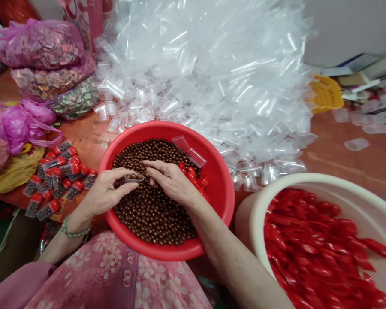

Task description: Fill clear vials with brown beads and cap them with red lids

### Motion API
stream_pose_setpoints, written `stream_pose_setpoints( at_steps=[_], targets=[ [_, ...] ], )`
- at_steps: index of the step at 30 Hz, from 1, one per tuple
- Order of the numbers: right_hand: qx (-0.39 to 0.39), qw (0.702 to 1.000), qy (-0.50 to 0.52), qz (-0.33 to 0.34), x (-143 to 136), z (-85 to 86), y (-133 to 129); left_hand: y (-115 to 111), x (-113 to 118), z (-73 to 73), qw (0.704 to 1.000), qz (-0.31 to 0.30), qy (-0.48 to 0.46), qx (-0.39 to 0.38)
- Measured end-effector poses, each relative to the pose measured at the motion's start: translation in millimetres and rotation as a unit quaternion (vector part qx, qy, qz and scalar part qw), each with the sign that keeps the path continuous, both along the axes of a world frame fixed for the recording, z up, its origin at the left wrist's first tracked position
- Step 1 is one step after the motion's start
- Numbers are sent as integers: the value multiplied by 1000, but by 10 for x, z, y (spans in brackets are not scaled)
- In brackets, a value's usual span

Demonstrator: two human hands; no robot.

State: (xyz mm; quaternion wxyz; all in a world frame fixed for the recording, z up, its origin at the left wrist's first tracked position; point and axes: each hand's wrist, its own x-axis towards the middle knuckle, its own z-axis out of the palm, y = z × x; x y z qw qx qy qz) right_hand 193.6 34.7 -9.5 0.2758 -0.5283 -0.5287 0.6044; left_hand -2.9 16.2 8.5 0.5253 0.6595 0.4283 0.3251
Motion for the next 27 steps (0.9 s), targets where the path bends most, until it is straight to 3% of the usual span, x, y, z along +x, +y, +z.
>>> stream_pose_setpoints(
  at_steps=[5,12,16,21,24,27],
  targets=[
    [-5,997,56,-53,-60,2,6,25,5,36,999,-9,-27,-41],
    [22,996,54,-64,-53,3,8,62,32,-93,985,-17,-122,-121],
    [83,995,6,-55,-52,-20,-10,11,25,-15,995,-8,-61,-82],
    [173,979,-104,4,-29,-60,-24,-20,11,104,999,1,13,39],
    [235,956,-175,3,31,-58,-17,-12,11,79,996,9,39,75],
    [301,912,-278,-20,147,-43,-34,-23,3,50,997,11,32,75]
  ],
)
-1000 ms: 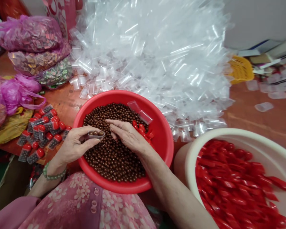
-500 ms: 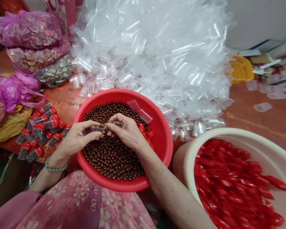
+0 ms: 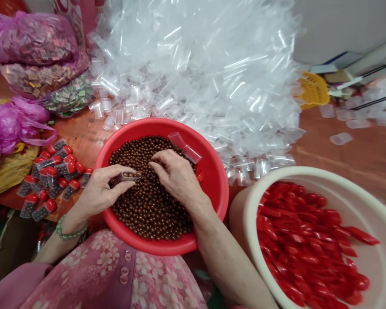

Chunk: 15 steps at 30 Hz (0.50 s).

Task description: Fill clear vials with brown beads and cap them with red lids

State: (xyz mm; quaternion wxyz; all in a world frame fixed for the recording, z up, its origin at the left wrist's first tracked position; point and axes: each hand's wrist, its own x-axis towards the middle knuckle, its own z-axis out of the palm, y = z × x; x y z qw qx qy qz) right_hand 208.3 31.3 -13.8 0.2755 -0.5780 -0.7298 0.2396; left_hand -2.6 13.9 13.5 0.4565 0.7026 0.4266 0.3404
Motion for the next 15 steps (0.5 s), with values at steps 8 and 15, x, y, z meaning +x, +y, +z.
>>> stream_pose_setpoints(
  at_steps=[8,15],
  targets=[
    [-19,968,-241,-72,436,81,-230,-12,-59,1,1000,-12,-16,-15],
    [-68,952,-246,-169,599,162,-319,14,-75,17,998,-32,29,42]
  ],
)
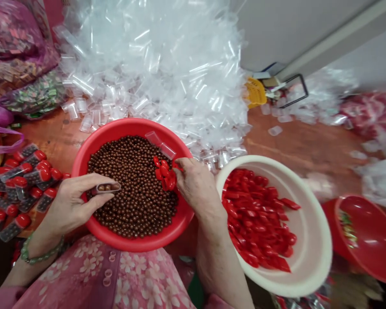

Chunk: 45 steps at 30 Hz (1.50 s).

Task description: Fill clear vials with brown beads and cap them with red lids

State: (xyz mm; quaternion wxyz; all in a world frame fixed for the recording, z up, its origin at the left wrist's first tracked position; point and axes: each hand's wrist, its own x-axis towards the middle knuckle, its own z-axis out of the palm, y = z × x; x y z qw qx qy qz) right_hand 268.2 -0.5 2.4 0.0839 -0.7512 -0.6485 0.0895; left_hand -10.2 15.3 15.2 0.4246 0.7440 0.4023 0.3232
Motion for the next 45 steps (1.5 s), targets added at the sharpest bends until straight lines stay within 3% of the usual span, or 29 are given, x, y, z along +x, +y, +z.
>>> stream_pose_setpoints(
  at_steps=[5,9,12,15,17,19,22,24,26,28,33,38,42,45],
  targets=[
    [-56,998,-11,28,-89,-60,58,13,29,-31,1000,-17,21,13],
    [-87,994,-45,49,-169,-143,114,18,48,-90,999,5,30,21],
    [-102,992,-53,42,-185,-196,124,36,44,-101,1000,-5,14,-4],
    [-94,995,17,22,-165,-209,96,59,30,-99,999,17,-9,-47],
    [-62,991,116,2,-155,-186,64,69,19,-104,995,18,-40,-90],
    [-12,967,253,-16,-170,-138,33,71,16,-113,987,18,-84,-137],
    [43,894,442,-50,-267,-30,7,55,30,-130,960,18,-166,-226],
    [62,849,519,-79,-378,43,-2,35,51,-138,932,17,-224,-285],
    [87,822,556,-91,-507,98,-18,14,77,-141,906,22,-266,-328],
    [126,823,549,-70,-630,125,-54,-3,102,-141,888,27,-289,-356],
    [210,874,433,69,-782,135,-191,-3,140,-167,868,58,-323,-372],
    [91,871,458,149,-736,170,-190,16,145,-189,890,98,-305,-324],
    [53,861,482,150,-771,151,-114,15,151,-177,909,91,-275,-299],
    [62,843,530,65,-879,91,-104,10,165,-173,921,86,-247,-289]
  ],
)
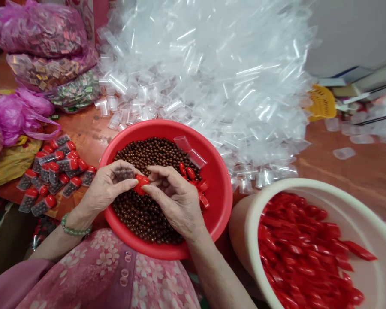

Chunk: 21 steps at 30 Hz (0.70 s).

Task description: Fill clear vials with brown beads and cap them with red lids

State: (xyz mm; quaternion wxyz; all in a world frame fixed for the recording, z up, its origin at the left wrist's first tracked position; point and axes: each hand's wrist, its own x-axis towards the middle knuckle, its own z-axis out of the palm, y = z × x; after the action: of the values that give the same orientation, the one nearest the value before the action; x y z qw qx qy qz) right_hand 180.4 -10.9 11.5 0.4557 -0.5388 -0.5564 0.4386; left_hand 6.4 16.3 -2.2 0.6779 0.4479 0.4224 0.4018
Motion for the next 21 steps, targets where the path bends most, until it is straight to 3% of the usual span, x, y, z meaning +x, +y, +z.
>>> stream_pose_setpoints(
  at_steps=[4,8,11,18,21],
  targets=[
    [-47,996,14,-68,-126,-93,-87,-12,34,4,999,18,34,14],
    [28,992,-95,-76,-185,-190,-212,-28,60,7,998,35,50,12],
    [43,992,-101,-60,-195,-223,-232,-26,61,-2,998,36,47,13],
    [28,994,20,-106,8,-74,63,-27,80,-3,999,-25,13,-26],
    [78,994,38,-70,37,-2,174,-51,84,-9,999,-47,14,-22]
  ],
)
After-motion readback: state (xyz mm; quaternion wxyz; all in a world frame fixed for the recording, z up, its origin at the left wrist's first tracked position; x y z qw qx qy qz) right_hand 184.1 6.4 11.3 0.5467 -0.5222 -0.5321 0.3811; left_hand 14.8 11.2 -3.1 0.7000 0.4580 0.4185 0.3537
